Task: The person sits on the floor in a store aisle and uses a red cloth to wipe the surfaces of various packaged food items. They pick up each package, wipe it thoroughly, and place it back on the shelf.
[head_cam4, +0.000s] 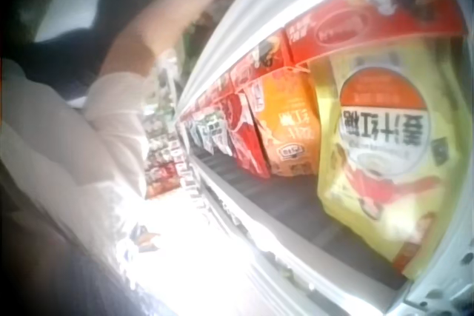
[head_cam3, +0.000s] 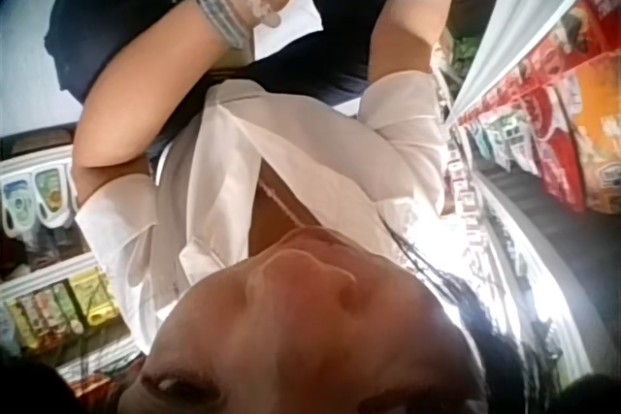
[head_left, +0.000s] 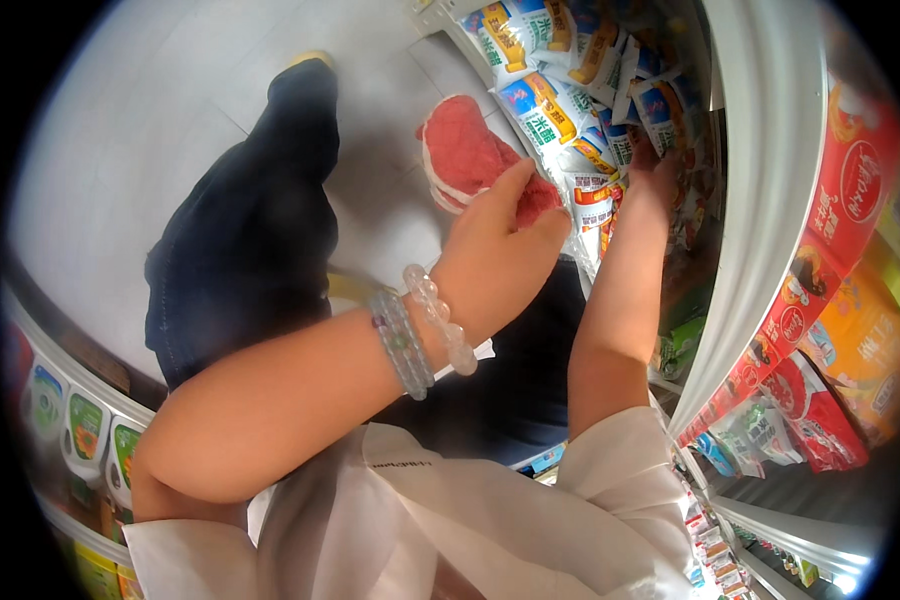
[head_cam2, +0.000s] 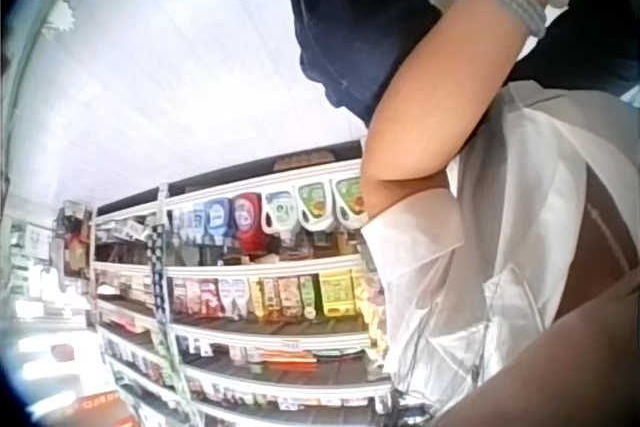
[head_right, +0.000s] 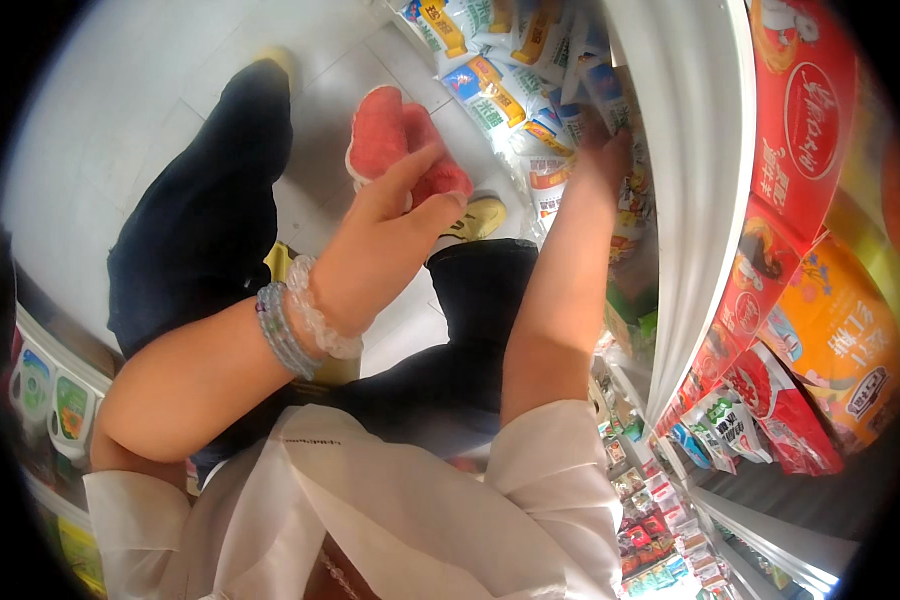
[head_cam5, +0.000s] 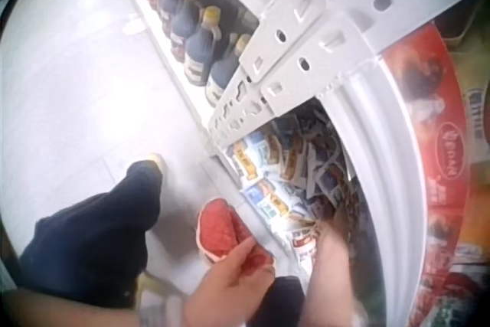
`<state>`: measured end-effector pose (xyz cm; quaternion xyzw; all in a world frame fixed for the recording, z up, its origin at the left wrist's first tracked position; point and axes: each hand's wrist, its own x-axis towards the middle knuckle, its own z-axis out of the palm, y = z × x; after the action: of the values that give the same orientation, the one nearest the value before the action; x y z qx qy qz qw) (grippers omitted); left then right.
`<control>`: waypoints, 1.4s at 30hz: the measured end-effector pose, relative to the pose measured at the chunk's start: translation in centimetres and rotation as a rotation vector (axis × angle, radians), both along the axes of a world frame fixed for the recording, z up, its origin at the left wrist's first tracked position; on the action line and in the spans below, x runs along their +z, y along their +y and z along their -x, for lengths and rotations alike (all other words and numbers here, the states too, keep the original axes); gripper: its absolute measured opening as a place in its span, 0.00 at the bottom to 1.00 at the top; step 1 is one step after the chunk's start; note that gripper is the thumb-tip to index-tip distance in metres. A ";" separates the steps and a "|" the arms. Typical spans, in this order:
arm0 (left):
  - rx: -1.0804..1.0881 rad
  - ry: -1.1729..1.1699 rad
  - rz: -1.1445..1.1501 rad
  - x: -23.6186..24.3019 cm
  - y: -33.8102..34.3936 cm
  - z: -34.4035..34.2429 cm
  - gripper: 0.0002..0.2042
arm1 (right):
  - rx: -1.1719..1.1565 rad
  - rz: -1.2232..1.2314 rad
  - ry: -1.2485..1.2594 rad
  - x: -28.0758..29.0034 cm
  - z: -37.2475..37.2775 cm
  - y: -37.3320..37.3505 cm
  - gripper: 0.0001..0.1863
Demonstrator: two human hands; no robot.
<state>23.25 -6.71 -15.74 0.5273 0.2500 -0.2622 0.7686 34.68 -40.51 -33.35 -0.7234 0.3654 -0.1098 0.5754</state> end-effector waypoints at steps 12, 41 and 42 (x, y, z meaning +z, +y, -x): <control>0.016 -0.034 0.063 -0.6 0.0 0.3 0.24 | -0.027 -0.590 -0.180 3.9 0.3 15.4 0.16; -0.013 0.087 0.012 -2.0 -0.7 0.4 0.34 | -0.173 -0.141 0.093 0.6 0.7 20.7 0.33; -0.038 0.107 0.052 -1.3 -0.2 0.1 0.34 | -0.237 -0.192 0.180 1.5 0.1 20.2 0.33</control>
<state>23.18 -6.96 -17.06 0.4970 0.2739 -0.3110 0.7624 34.54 -20.35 -31.87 -0.6240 0.5068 -0.0763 0.5900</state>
